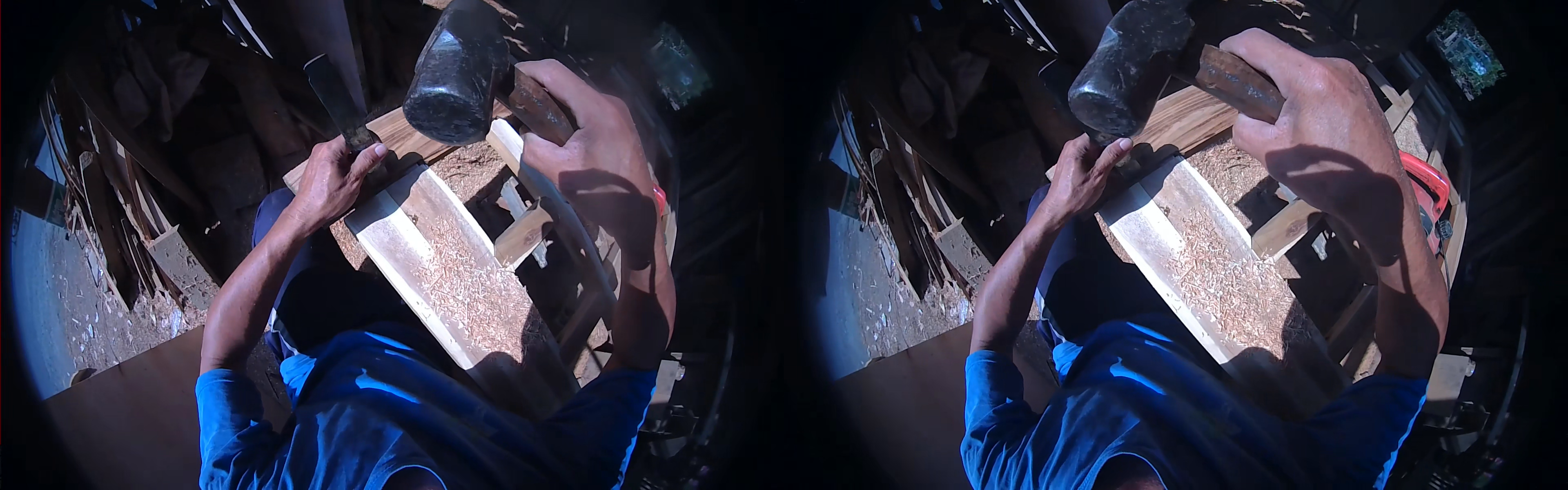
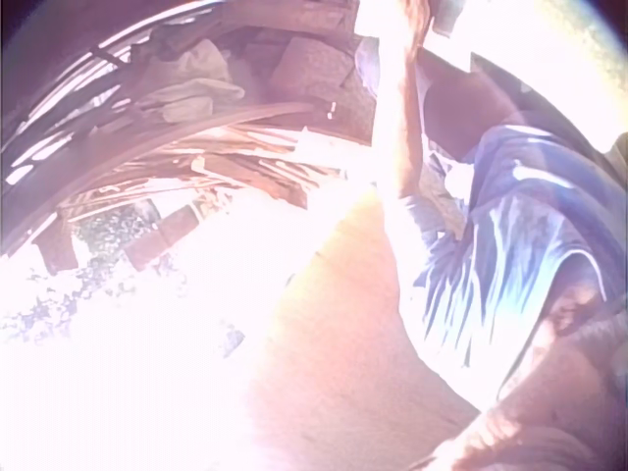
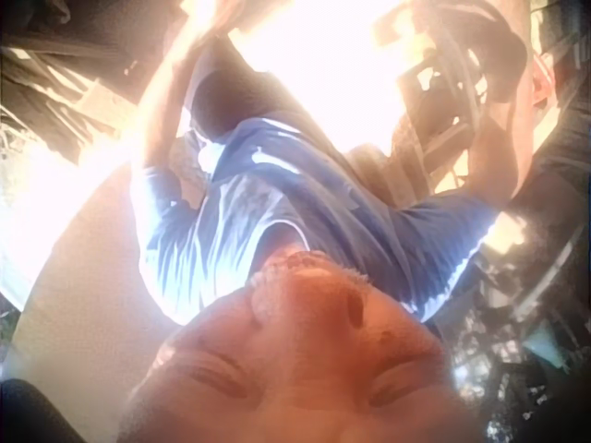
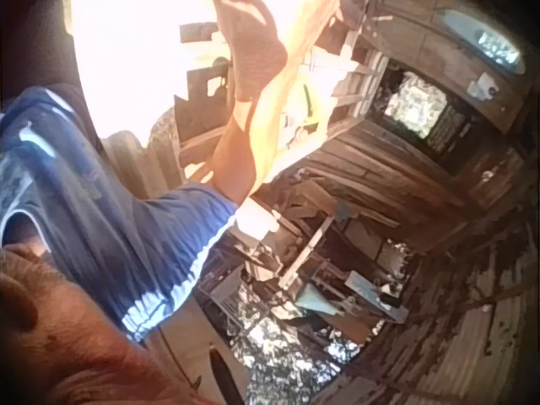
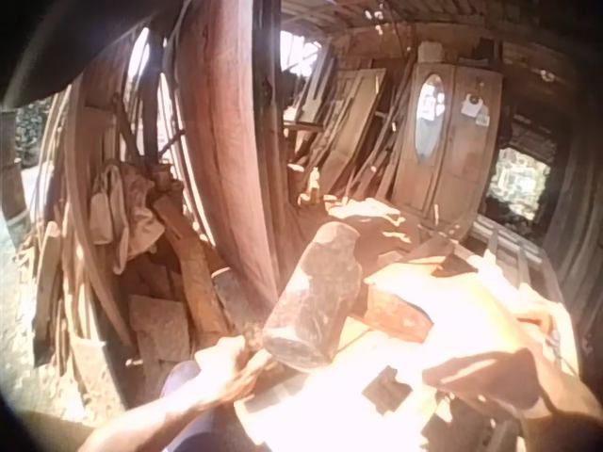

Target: The person sands the surfaces of a wooden lattice structure using a power sander, then uses a hammer and a chisel to remove material from one of the wooden joints.

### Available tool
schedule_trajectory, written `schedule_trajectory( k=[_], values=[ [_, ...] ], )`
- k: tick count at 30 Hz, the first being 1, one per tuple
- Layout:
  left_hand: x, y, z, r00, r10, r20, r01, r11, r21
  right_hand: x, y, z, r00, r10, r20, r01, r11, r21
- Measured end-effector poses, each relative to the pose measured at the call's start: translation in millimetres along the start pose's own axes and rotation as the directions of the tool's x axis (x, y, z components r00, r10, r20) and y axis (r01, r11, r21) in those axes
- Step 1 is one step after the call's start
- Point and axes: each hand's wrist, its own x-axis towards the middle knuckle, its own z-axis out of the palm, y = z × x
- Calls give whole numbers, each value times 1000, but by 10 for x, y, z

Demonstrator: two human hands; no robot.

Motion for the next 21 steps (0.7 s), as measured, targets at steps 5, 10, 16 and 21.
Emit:
schedule_trajectory(
  k=[5,10,16,21],
  values=[
    [-9,-68,115,945,327,-24,-315,926,206,34,-162,-43,995,-65,-71,67,997,37],
    [4,-15,227,947,322,-3,-316,930,187,145,-123,128,956,-243,-165,222,965,-138],
    [56,38,64,939,314,143,-332,934,131,304,-100,227,961,-261,-89,247,958,-143],
    [66,-54,138,985,164,47,-168,982,86,158,19,27,963,-12,-269,34,996,78]
  ],
)
